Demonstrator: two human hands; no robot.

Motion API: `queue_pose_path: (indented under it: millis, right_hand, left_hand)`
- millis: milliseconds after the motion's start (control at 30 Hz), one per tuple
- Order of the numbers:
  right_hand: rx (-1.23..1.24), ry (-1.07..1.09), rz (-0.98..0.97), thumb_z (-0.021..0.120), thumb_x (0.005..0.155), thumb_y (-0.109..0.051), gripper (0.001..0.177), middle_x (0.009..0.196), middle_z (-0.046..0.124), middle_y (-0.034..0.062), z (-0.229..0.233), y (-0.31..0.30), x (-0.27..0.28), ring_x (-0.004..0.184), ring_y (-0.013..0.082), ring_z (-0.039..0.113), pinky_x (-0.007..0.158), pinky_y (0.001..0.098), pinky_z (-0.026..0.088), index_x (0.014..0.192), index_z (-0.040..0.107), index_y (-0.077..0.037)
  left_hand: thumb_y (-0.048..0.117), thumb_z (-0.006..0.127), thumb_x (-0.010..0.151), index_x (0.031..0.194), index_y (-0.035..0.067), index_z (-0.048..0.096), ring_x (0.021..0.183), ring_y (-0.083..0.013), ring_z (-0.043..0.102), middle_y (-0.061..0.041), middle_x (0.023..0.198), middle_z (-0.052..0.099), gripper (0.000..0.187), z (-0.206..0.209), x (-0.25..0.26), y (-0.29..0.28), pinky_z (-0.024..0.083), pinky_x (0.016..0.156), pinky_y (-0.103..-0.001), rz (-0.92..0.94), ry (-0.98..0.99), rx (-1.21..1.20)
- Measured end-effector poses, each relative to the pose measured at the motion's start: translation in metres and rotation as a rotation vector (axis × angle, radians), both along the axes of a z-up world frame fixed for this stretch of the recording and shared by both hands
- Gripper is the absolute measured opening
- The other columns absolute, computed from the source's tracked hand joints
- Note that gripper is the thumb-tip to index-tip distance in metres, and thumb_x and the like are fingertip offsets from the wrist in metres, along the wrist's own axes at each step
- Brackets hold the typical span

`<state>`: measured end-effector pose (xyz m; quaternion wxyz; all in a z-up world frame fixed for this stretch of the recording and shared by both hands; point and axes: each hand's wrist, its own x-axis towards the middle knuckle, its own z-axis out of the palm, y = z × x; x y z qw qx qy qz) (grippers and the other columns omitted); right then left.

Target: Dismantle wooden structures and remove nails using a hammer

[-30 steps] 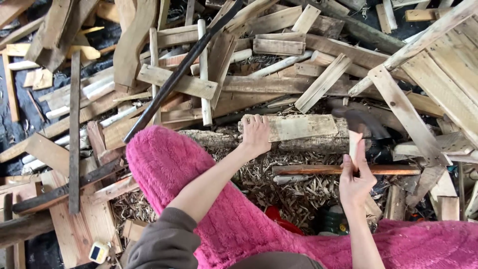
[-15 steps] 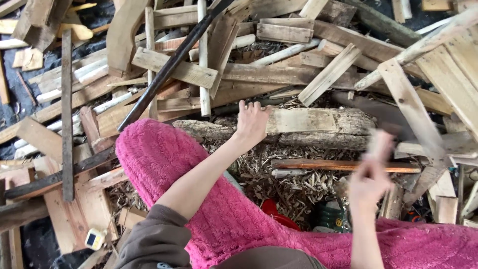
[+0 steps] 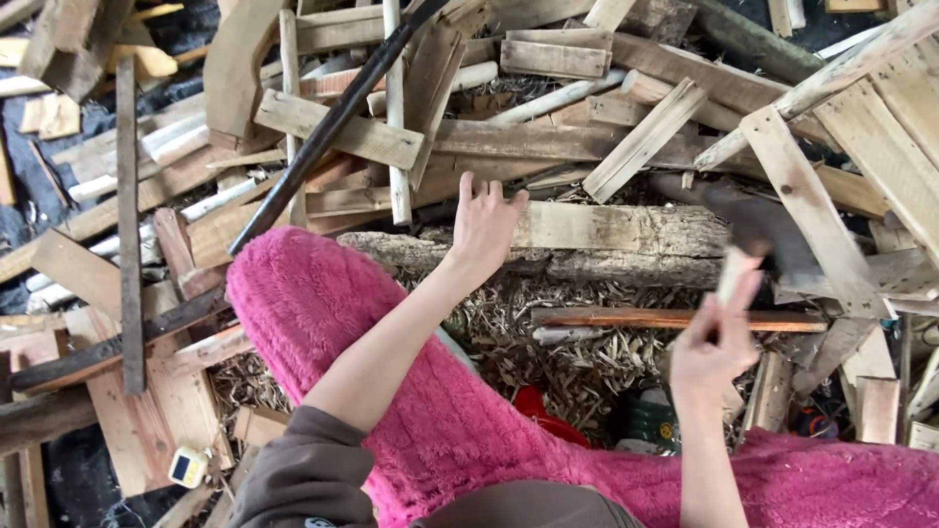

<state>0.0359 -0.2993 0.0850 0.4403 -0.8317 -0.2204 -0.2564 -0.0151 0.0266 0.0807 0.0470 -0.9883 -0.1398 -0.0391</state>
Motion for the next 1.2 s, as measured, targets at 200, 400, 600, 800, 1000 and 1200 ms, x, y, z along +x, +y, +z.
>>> queue_pose_path:
  millis: [200, 400, 600, 800, 1000, 1200]
  right_hand:
    - [-0.342, 0.41, -0.023, 0.063, 0.103, 0.005, 0.046, 0.097, 0.071, 0.0378, 0.017, 0.027, -0.016, 0.072, 0.0406, 0.071, 0.068, 0.0446, 0.057, 0.148, 0.058, 0.001]
    - [-0.041, 0.369, -0.048, 0.066, 0.109, 0.003, 0.016, 0.07, 0.067, 0.009, -0.013, 0.003, 0.012, 0.066, 0.0253, 0.068, 0.062, 0.0331, 0.051, 0.105, 0.078, -0.007]
    - [-0.139, 0.196, -0.047, 0.073, 0.101, 0.003, 0.01, 0.077, 0.07, 0.0214, -0.064, -0.009, 0.001, 0.076, 0.0412, 0.072, 0.059, 0.0422, 0.055, 0.099, 0.081, -0.004]
    - [-0.214, 0.425, -0.045, 0.066, 0.098, -0.001, 0.048, 0.104, 0.07, 0.0326, -0.028, 0.007, -0.006, 0.097, 0.0534, 0.065, 0.084, 0.0617, 0.057, 0.142, 0.066, -0.021]
    - [-0.091, 0.019, -0.025, 0.063, 0.103, 0.005, 0.039, 0.095, 0.072, 0.0324, 0.005, 0.012, -0.008, 0.088, 0.0505, 0.068, 0.061, 0.0542, 0.054, 0.141, 0.069, 0.006]
    - [-0.196, 0.331, -0.017, 0.066, 0.095, 0.004, 0.049, 0.111, 0.069, 0.0348, -0.017, 0.019, -0.01, 0.096, 0.0558, 0.064, 0.079, 0.0668, 0.055, 0.143, 0.061, -0.004]
  left_hand:
    - [0.021, 0.087, 0.069, 0.116, 0.032, 0.069, 0.094, -0.0277, 0.072, -0.011, 0.096, 0.07, 0.052, -0.029, -0.001, 0.019, 0.022, 0.112, -0.056, 0.0, 0.071, 0.063]
    - [0.017, 0.084, 0.071, 0.121, 0.035, 0.068, 0.101, -0.0289, 0.069, -0.012, 0.103, 0.069, 0.055, -0.04, 0.0, 0.034, 0.011, 0.116, -0.067, 0.046, 0.045, -0.018]
    - [0.011, 0.077, 0.08, 0.135, 0.034, 0.061, 0.106, -0.0254, 0.067, -0.01, 0.108, 0.068, 0.061, -0.033, 0.007, 0.038, 0.008, 0.117, -0.068, 0.024, 0.084, 0.029]
    - [0.006, 0.065, 0.086, 0.131, 0.036, 0.063, 0.107, -0.026, 0.066, -0.009, 0.11, 0.069, 0.055, -0.029, 0.009, 0.033, 0.002, 0.118, -0.067, 0.095, 0.149, -0.043]
    - [0.002, 0.069, 0.084, 0.12, 0.021, 0.07, 0.109, -0.0296, 0.067, -0.012, 0.109, 0.071, 0.041, -0.051, 0.012, 0.038, 0.001, 0.118, -0.068, 0.066, 0.067, 0.022]
    - [0.0, 0.068, 0.081, 0.118, 0.014, 0.064, 0.11, -0.0332, 0.065, -0.015, 0.111, 0.069, 0.04, -0.035, 0.014, 0.032, 0.003, 0.119, -0.069, 0.051, 0.102, -0.024]
